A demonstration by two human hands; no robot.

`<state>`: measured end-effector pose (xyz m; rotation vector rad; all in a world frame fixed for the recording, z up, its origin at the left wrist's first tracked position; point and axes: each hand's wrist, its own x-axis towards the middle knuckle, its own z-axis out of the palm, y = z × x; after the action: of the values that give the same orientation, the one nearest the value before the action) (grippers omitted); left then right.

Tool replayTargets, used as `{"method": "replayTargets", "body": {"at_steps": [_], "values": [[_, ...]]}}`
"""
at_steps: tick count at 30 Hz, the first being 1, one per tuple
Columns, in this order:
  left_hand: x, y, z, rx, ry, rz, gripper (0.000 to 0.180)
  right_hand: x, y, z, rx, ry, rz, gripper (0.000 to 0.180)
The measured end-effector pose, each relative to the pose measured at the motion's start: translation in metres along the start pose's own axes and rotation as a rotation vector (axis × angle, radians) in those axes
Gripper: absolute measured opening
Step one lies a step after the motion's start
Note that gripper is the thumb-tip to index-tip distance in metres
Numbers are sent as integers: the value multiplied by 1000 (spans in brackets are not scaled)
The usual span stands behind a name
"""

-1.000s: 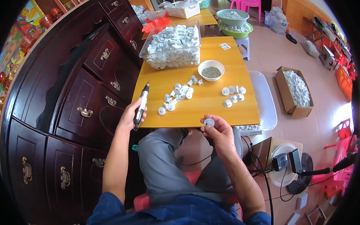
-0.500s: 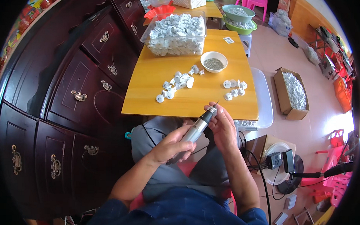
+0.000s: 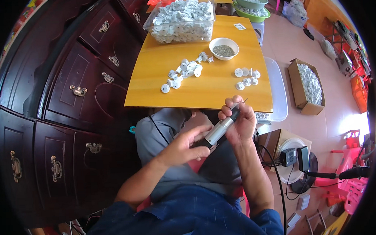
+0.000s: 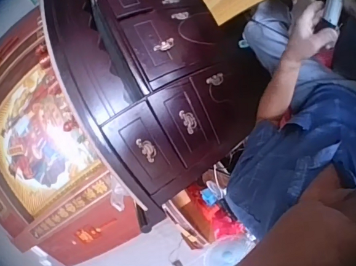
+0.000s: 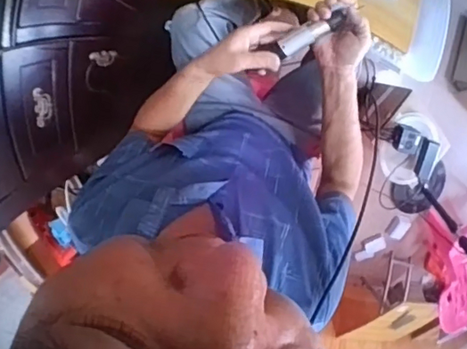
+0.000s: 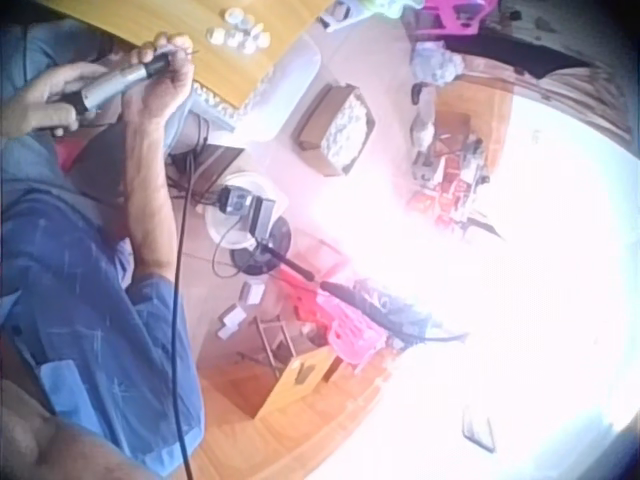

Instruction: Assemble small white plastic components using an electric screwdriver and glue.

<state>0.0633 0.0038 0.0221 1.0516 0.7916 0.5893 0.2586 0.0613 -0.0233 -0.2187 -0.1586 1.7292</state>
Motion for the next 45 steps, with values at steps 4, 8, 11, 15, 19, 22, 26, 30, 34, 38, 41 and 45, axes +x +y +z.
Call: {"method": "replayTargets", "body": {"at_steps": [4, 8, 11, 15, 19, 22, 26, 30, 34, 38, 41, 45], "values": [[2, 7, -15, -33, -186, -125, 56, -2, 1, 4, 26, -276, -20, 22], [5, -8, 1, 320, 105, 132, 49, -7, 9, 15, -132, 14, -54, 22], [7, -10, 1, 639, 172, 244, 51, -8, 11, 17, -178, 44, -28, 21], [9, 0, 2, 146, 38, -53, 50, -7, 8, 6, -107, -46, -32, 20], [10, 7, -3, 103, 5, -123, 51, -7, 8, 7, -111, -132, -47, 22], [10, 4, -7, 107, -83, -92, 56, -7, 8, 9, -121, -94, -54, 22], [9, 8, -7, 60, -132, -64, 65, -5, 6, 5, -85, -102, -42, 22], [9, 11, -7, 38, -180, -60, 68, -6, 5, 6, -88, -93, -49, 22], [10, 13, -6, 51, -164, -83, 68, -5, 4, 7, -69, -98, -54, 22], [12, 12, -1, 57, -101, -107, 61, -5, 4, 6, -71, -102, -62, 22], [13, 11, 0, 122, -78, -92, 55, -6, 4, 6, -102, -108, -74, 21], [12, 6, -5, 168, -74, -76, 51, -6, 6, 8, -105, -127, -57, 21]]}}
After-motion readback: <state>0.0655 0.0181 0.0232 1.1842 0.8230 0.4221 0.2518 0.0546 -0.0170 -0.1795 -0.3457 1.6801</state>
